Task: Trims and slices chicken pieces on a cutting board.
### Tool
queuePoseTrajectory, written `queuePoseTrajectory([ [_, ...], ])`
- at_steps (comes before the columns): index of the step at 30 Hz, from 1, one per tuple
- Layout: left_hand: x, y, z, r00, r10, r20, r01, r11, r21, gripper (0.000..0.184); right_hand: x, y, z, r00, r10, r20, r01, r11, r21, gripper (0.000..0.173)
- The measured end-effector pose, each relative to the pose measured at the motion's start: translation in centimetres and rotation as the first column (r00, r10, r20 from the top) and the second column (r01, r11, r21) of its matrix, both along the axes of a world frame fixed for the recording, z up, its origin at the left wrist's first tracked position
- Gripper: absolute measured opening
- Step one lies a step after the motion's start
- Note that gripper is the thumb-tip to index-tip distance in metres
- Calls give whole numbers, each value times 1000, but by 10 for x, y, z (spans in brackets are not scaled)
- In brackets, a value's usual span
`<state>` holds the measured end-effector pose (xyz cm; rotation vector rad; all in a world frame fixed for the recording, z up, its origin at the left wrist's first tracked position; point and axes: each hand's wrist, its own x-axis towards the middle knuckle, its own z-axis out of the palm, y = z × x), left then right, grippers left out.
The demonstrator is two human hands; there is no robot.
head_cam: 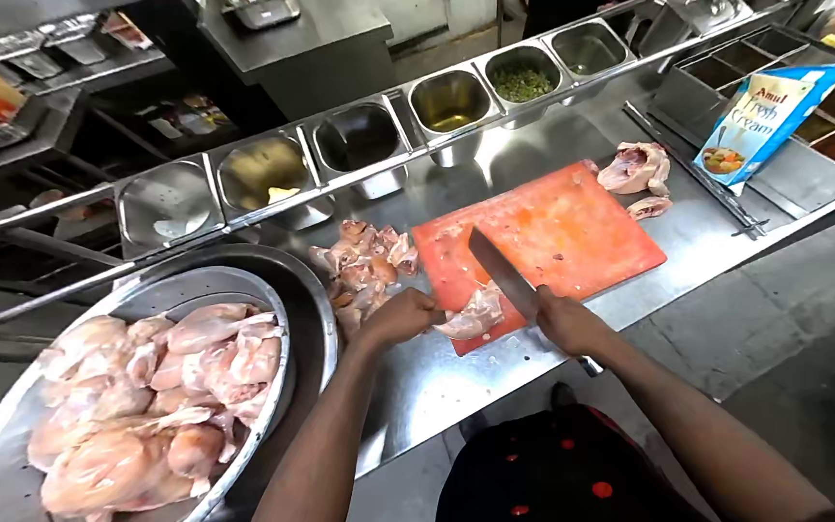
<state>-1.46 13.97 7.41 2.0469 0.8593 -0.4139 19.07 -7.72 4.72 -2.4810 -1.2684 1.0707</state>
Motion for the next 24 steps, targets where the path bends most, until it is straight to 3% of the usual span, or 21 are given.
queuePoseTrajectory([
  [6, 2, 3, 1, 998, 6, -62, -7, 1000, -13, 33, 98, -33, -8, 983, -155, -101, 161, 986, 48, 29],
  [11, 6, 4, 5, 998, 55, -7, -55, 998, -19, 27, 212, -37, -4, 963, -225, 148, 211, 972, 104, 36],
  [15, 25, -4, 23, 993, 44, 109, -45, 999, 2, 28, 258, -47, 3, 917, -321, 237, 290, 944, 157, 38],
  [18, 41, -13, 41, 980, 84, 182, -84, 996, -8, 23, 255, -59, 14, 920, -381, 88, 349, 901, 257, 32],
  [20, 46, -13, 44, 957, 118, 266, -103, 992, -70, 18, 245, -67, 12, 914, -383, -132, 405, 861, 306, 28],
  [22, 53, -9, 34, 945, 141, 295, -109, 987, -121, 18, 232, -73, 10, 885, -366, -287, 442, 854, 275, 31],
  [24, 56, -6, 8, 964, 156, 217, -126, 981, -145, 20, 211, -75, 8, 885, -341, -318, 422, 876, 234, 33],
])
